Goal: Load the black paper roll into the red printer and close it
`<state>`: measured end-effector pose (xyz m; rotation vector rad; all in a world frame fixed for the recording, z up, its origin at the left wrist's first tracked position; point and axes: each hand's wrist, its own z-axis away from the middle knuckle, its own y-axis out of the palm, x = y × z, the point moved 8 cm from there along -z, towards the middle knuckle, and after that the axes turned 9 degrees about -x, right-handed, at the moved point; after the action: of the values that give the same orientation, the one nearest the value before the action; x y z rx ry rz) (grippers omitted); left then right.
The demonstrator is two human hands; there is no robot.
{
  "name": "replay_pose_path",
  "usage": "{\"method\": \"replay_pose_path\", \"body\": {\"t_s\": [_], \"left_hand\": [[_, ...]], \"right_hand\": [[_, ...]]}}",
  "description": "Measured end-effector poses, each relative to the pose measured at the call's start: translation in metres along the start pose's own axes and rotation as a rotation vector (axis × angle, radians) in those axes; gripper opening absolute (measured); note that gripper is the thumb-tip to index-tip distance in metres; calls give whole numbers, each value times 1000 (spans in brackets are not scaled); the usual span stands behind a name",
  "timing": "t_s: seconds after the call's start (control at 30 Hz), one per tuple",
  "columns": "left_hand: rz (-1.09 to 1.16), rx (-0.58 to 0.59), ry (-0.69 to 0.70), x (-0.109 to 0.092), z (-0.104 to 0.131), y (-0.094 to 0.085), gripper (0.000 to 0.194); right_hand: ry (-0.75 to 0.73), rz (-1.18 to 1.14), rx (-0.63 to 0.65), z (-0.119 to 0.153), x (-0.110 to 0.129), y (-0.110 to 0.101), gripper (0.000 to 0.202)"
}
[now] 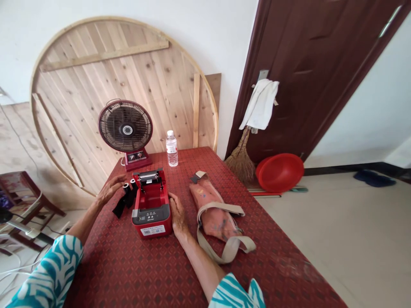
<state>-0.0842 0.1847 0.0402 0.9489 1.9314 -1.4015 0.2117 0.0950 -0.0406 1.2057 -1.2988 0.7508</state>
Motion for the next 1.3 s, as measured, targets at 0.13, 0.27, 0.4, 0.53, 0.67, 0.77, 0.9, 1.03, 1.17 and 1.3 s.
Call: {"method": "replay_pose_path", "body": {"t_s": [0.13, 0.27, 0.4, 0.53, 0.67, 0.77, 0.9, 1.03, 1.17, 1.3], "left_hand": [[-281, 80, 105, -18, -15, 16, 45], [-418, 69, 79, -19, -25, 30, 38], [-386, 37, 87, -25, -29, 33, 29], [-280, -9, 96, -33, -25, 19, 27], [251, -159, -42, -30, -5, -22, 38], [490, -150, -108, -39, 24, -33, 44], [420, 79, 3, -86, 58, 6, 46], [132, 298, 260, -131, 71, 62, 35], [-161, 346, 339, -136, 62, 91, 29], [-340, 472, 304, -127, 55, 114, 33]], "right_hand": [[-9, 6, -14, -2, 1, -1, 44], [-19, 9, -6, -1, 5, 1, 42], [-25, 15, -2, 0, 7, 1, 40], [-28, 10, -3, -1, 6, 2, 40], [-34, -5, -10, -2, 7, 2, 37], [-38, -2, -15, -2, 7, 3, 37], [-40, -12, -16, -2, 6, 3, 36], [-62, -13, -25, -2, 8, 4, 35], [-101, -25, -42, -3, 12, 5, 35], [-117, -39, -50, -5, 12, 5, 32]]}}
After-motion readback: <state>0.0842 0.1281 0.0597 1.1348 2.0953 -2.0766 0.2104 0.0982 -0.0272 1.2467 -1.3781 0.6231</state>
